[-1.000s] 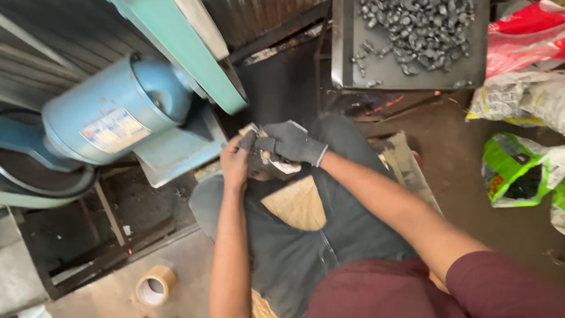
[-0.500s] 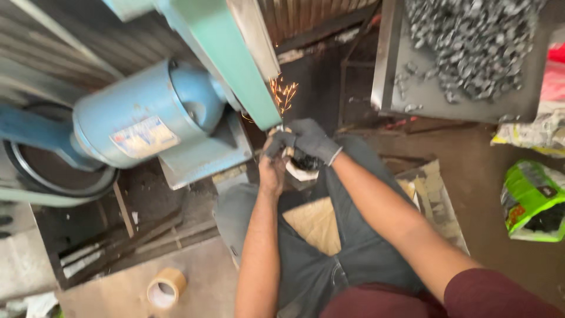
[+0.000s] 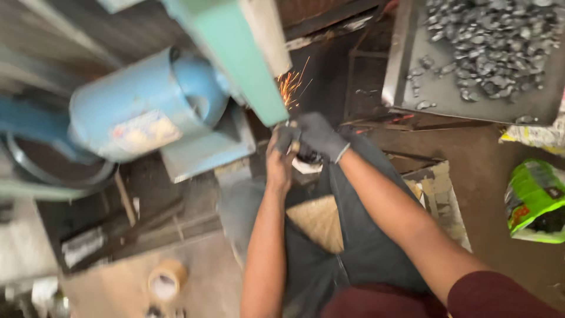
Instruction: The person sits on the floor and sharpens small metal pieces against a running bench grinder, holding each piece with gloved hands and producing sparks. Ground pieces are placed on a metal tray holding a pile of similar finished pieces.
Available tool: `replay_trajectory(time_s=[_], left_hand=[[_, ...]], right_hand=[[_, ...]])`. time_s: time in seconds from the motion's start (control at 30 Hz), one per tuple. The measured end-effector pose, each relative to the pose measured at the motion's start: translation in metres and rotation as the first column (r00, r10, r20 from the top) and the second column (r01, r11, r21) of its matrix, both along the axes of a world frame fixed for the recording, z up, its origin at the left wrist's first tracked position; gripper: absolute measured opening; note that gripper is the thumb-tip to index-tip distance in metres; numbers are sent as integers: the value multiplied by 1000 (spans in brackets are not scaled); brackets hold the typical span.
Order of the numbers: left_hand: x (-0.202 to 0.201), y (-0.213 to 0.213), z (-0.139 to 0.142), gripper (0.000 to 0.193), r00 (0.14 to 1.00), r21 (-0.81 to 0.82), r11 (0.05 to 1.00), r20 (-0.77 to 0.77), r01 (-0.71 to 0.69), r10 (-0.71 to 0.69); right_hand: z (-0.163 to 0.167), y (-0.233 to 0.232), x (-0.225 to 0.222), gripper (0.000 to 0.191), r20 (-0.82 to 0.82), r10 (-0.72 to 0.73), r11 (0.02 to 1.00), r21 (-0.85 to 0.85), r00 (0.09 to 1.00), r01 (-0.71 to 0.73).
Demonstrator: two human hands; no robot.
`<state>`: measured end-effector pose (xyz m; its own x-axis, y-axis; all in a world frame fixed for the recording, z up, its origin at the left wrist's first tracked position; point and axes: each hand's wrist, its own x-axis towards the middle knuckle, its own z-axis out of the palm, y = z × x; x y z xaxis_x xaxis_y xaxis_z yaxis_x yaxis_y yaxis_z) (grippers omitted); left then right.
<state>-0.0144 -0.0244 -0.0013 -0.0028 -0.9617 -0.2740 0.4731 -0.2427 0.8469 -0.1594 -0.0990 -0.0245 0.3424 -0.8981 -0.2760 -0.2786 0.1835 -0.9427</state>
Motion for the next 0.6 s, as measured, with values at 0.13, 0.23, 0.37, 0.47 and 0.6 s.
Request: replay_trajectory(time_s=[0.13,0.23,0.37,0.47,0.6], left_hand=[[1,-6,3,35,989,147,982,-74,-116,128],[9,0,-6,28,827,-47,986,539,-162,161],[22,22,-10,26,775,-32,999,631,-15,32],[28,24,-3,23,935,144,989,343,45,-93],[27,11,-8,22,656,56,998,753,10,-49]], right_hand=[[17,2,2,31,-180,59,912,-391,982,-126],[32,18,-6,38,-311,70,900,-390,948,-195],[50,40,-27,34,150,87,953,-299,985,-38],[67,50,-35,29,429,110,983,-180,897,-34],[75,55,-31,29,413,-175,981,146,894,125]])
